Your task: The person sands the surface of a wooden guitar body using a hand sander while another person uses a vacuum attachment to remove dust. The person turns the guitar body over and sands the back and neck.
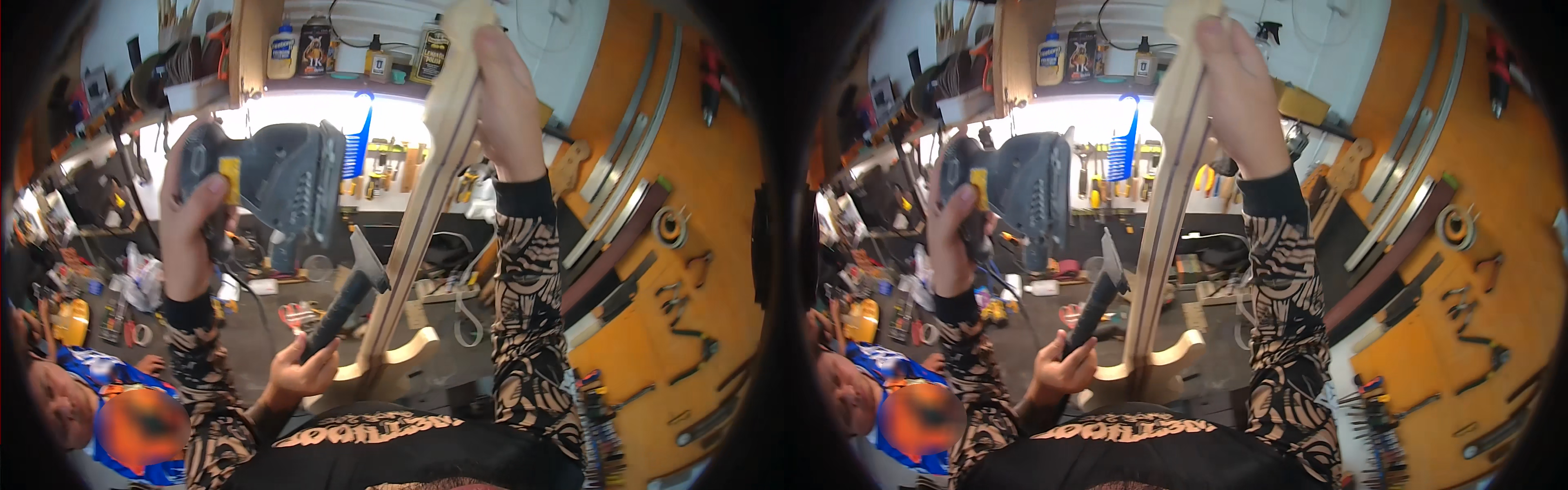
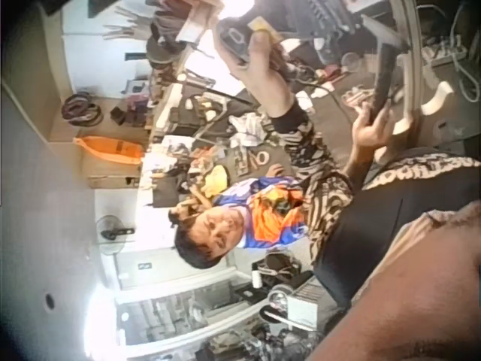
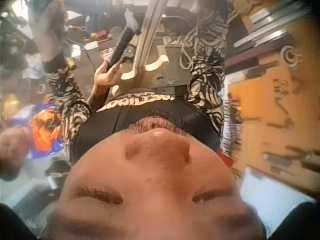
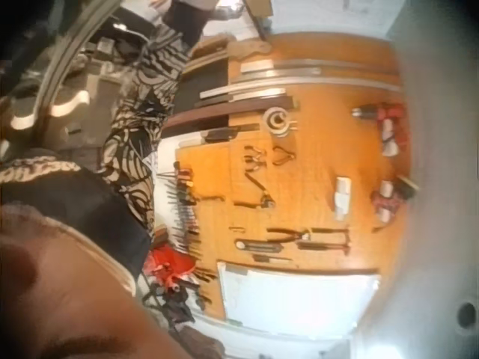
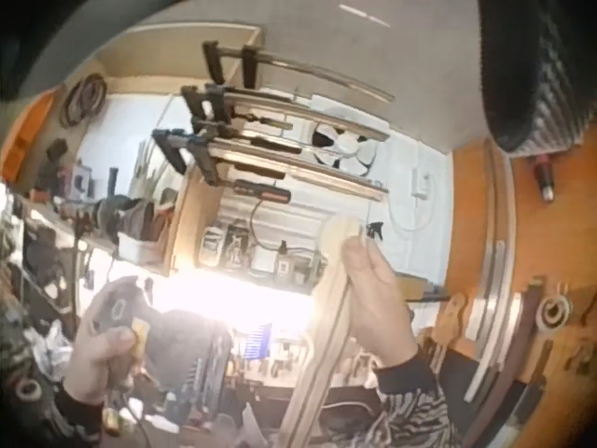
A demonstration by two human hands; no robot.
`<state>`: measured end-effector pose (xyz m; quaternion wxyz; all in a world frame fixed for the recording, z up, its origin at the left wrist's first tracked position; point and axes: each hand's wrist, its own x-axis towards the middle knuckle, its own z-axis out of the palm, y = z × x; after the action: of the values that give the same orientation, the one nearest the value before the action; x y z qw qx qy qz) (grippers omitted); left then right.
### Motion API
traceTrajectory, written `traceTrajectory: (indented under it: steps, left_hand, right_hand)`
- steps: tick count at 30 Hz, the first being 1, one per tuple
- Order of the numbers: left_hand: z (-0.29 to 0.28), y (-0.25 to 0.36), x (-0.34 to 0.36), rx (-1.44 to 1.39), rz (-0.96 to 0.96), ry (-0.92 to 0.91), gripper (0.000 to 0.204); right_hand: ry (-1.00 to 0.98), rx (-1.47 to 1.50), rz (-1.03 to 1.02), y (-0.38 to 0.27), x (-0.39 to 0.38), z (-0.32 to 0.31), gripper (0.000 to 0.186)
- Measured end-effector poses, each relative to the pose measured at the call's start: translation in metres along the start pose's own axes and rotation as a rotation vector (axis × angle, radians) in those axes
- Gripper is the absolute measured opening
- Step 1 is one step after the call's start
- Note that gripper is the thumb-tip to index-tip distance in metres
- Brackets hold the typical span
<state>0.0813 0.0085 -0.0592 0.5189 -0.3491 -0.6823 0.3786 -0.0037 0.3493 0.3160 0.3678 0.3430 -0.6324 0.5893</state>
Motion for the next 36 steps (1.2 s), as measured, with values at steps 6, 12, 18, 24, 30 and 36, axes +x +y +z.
traceTrajectory:
  steps: [6, 12, 18, 24, 30, 36]
  left_hand:
    - [-0.025, 0.015, 0.028, -0.08, 0.047, 0.12, 0.063]
    - [-0.031, 0.013, 0.047, -0.146, 0.019, 0.143, 0.058]
    - [-0.035, 0.001, 0.047, -0.122, 0.057, 0.132, 0.055]
    - [-0.038, -0.002, 0.029, -0.122, 0.076, 0.129, 0.055]
    - [-0.043, 0.002, 0.023, -0.127, 0.123, 0.099, 0.057]
    - [-0.044, 0.002, 0.017, -0.052, 0.233, 0.116, 0.059]
  right_hand:
    - [-0.04, 0.099, 0.127, 0.006, -0.024, -0.031, 0.042]
    - [0.11, -0.385, 0.05, -0.013, -0.074, 0.001, 0.085]
    - [0.13, -0.759, 0.057, -0.014, -0.07, 0.038, 0.129]
    - [0.155, -0.79, -0.12, -0.002, -0.056, 0.03, 0.091]
    - [0.376, -0.704, -0.128, 0.0, -0.056, 0.011, 0.065]
    - [0.379, -0.805, -0.138, -0.001, -0.055, 0.011, 0.055]
